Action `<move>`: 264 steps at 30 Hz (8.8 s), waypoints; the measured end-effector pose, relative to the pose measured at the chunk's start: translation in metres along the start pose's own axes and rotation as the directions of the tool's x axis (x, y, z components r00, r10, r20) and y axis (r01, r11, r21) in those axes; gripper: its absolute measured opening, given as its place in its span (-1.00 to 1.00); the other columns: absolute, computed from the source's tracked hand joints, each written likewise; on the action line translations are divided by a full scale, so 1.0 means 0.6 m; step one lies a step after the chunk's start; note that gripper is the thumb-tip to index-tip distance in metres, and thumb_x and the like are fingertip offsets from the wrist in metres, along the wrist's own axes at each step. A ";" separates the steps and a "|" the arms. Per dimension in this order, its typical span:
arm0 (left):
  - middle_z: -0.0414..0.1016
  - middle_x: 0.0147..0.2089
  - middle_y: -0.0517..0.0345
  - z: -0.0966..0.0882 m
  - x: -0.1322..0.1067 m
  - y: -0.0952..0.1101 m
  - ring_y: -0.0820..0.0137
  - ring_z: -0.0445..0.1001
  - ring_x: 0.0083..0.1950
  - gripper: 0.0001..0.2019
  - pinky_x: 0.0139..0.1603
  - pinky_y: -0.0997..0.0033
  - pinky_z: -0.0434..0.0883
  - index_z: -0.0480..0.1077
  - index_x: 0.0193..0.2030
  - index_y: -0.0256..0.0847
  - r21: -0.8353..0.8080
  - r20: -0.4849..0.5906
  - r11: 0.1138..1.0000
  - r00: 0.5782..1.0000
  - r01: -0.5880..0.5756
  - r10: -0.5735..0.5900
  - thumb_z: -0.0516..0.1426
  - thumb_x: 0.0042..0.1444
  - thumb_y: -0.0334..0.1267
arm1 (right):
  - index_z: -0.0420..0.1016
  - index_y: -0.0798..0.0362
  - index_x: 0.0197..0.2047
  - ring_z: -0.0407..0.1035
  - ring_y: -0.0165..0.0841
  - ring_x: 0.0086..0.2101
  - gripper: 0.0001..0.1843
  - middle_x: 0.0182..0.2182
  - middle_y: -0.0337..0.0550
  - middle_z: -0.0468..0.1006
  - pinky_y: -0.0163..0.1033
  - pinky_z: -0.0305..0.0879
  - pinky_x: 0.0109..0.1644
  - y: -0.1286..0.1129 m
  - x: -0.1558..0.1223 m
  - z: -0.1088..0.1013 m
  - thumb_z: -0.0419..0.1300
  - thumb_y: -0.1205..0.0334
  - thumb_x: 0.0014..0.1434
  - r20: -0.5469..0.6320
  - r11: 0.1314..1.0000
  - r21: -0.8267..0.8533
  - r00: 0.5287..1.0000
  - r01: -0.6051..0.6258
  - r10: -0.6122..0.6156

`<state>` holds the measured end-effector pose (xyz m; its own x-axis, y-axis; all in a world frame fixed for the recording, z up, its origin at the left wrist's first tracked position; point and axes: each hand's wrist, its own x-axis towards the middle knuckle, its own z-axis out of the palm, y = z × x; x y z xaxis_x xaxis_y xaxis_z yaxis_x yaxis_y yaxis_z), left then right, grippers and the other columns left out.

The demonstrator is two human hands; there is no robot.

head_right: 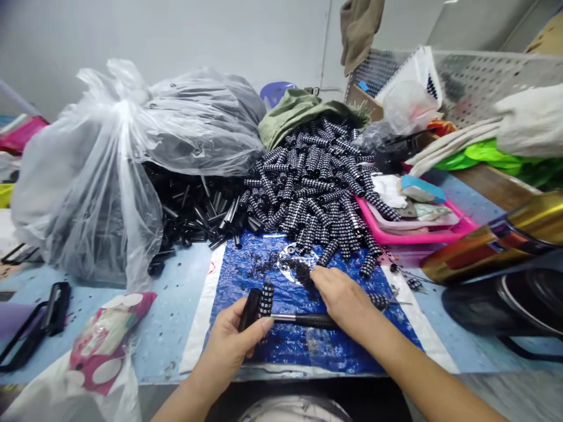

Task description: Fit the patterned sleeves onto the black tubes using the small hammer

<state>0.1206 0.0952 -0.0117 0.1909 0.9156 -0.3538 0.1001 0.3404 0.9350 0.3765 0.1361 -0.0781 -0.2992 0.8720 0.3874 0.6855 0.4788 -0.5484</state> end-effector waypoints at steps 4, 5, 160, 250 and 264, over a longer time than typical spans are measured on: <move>0.18 -0.49 0.29 0.014 -0.004 0.010 0.54 0.12 -0.47 -0.68 -0.43 0.51 0.13 0.38 -0.32 -0.26 -0.024 0.079 1.000 0.997 0.000 0.002 0.30 0.07 -0.04 | 0.52 0.03 0.01 0.48 -0.24 -0.15 -0.74 -0.10 0.01 0.53 -0.07 0.45 -0.03 -0.028 0.008 -0.010 0.07 0.17 0.37 -0.029 0.963 0.234 0.989 -0.136 0.146; 0.17 -0.48 0.28 0.018 -0.006 0.012 0.53 0.12 -0.45 -0.68 -0.42 0.50 0.13 0.38 -0.31 -0.27 -0.029 0.105 1.000 0.994 0.001 0.002 0.30 0.07 -0.05 | 0.52 0.01 0.00 0.49 -0.28 -0.20 -0.74 -0.13 -0.03 0.53 -0.13 0.47 -0.08 -0.046 0.012 -0.013 0.12 0.12 0.35 -0.009 0.883 0.410 0.967 -0.228 0.254; 0.35 -0.38 0.24 -0.065 0.030 0.030 0.43 0.34 -0.36 -0.87 -0.31 0.45 0.30 0.31 -0.20 -0.18 0.441 -0.158 0.886 0.958 -0.147 0.238 0.03 0.10 -0.35 | 0.46 0.07 -0.17 0.15 -0.55 -0.59 -0.46 -0.50 -0.30 0.34 -0.39 0.09 -0.52 -0.149 0.039 0.025 0.22 -0.30 0.17 0.546 -0.157 0.820 0.669 -0.551 0.504; 0.50 -0.31 -0.05 -0.123 0.089 0.034 0.13 0.48 -0.15 -0.63 -0.13 0.25 0.30 0.35 -0.44 -0.21 0.705 -0.505 0.652 0.843 0.279 0.186 0.16 0.16 0.07 | 0.49 0.08 -0.21 0.11 -0.55 -0.61 -0.45 -0.54 -0.33 0.29 -0.39 0.07 -0.53 -0.220 -0.033 0.034 0.35 -0.26 0.04 0.763 -0.420 0.646 0.515 -0.638 0.391; 0.42 -0.31 0.21 0.018 0.015 0.029 0.44 0.38 -0.32 -0.73 -0.27 0.48 0.36 0.36 -0.05 -0.18 0.224 -0.202 0.949 0.942 -0.223 0.270 0.15 0.24 -0.06 | 0.56 0.08 -0.21 0.46 -0.27 -0.21 -0.46 -0.26 -0.11 0.57 -0.19 0.43 -0.05 -0.188 0.023 0.035 0.33 -0.28 0.06 0.509 -0.331 0.861 0.633 -0.387 0.583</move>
<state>0.1345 0.1069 0.0009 0.0095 0.9971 -0.0757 0.2714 0.0703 0.9599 0.2810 0.0959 -0.0265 -0.1271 0.8830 -0.4518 -0.6821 -0.4085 -0.6065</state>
